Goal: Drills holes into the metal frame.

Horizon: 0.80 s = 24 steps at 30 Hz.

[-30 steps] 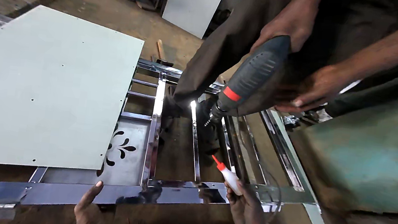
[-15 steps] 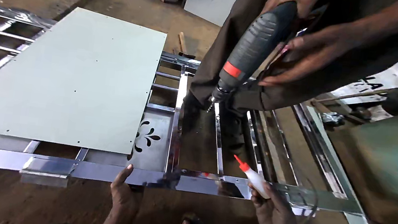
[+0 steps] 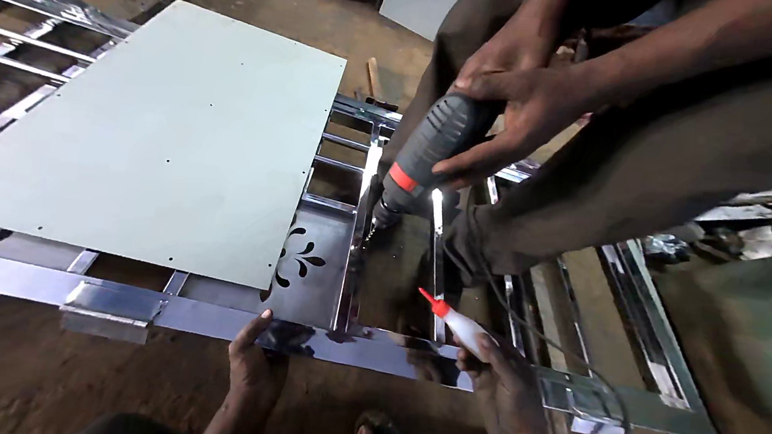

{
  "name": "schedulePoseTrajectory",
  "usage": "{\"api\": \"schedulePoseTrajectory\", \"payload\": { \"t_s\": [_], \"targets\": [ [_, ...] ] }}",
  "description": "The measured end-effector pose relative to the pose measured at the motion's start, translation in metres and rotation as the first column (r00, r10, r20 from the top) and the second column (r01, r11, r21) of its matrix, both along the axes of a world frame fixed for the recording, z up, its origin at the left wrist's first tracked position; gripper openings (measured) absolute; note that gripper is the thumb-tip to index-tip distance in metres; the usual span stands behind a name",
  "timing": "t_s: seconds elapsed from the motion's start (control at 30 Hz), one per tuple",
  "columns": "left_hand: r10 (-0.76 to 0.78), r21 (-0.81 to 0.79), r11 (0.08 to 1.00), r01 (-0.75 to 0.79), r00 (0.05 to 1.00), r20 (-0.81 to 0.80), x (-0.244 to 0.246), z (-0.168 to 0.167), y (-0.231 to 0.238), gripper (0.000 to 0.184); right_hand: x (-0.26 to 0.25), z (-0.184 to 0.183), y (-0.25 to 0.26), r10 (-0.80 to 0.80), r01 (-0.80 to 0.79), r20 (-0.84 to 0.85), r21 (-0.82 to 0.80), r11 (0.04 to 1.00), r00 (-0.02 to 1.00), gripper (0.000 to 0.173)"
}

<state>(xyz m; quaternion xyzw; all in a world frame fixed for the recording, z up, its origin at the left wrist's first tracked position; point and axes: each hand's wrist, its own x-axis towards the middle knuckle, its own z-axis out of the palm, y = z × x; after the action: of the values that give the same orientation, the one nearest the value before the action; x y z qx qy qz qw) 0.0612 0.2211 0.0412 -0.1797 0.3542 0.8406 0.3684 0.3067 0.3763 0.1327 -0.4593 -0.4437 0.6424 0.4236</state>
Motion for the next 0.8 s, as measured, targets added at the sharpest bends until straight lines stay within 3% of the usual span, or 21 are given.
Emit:
{"api": "schedulePoseTrajectory", "payload": {
  "t_s": [0.47,0.8],
  "targets": [
    [0.032,-0.013,0.999,-0.031,0.997,0.071,-0.003,-0.01,0.0,0.015,-0.049,-0.003,0.02,0.063,-0.108,0.23,0.188,0.976,0.971,0.022],
    [0.038,-0.028,0.999,-0.036,0.995,0.096,-0.004,-0.007,0.001,0.013,-0.065,-0.009,0.028,0.089,-0.152,0.274,0.218,0.964,0.958,0.023]
  ]
}}
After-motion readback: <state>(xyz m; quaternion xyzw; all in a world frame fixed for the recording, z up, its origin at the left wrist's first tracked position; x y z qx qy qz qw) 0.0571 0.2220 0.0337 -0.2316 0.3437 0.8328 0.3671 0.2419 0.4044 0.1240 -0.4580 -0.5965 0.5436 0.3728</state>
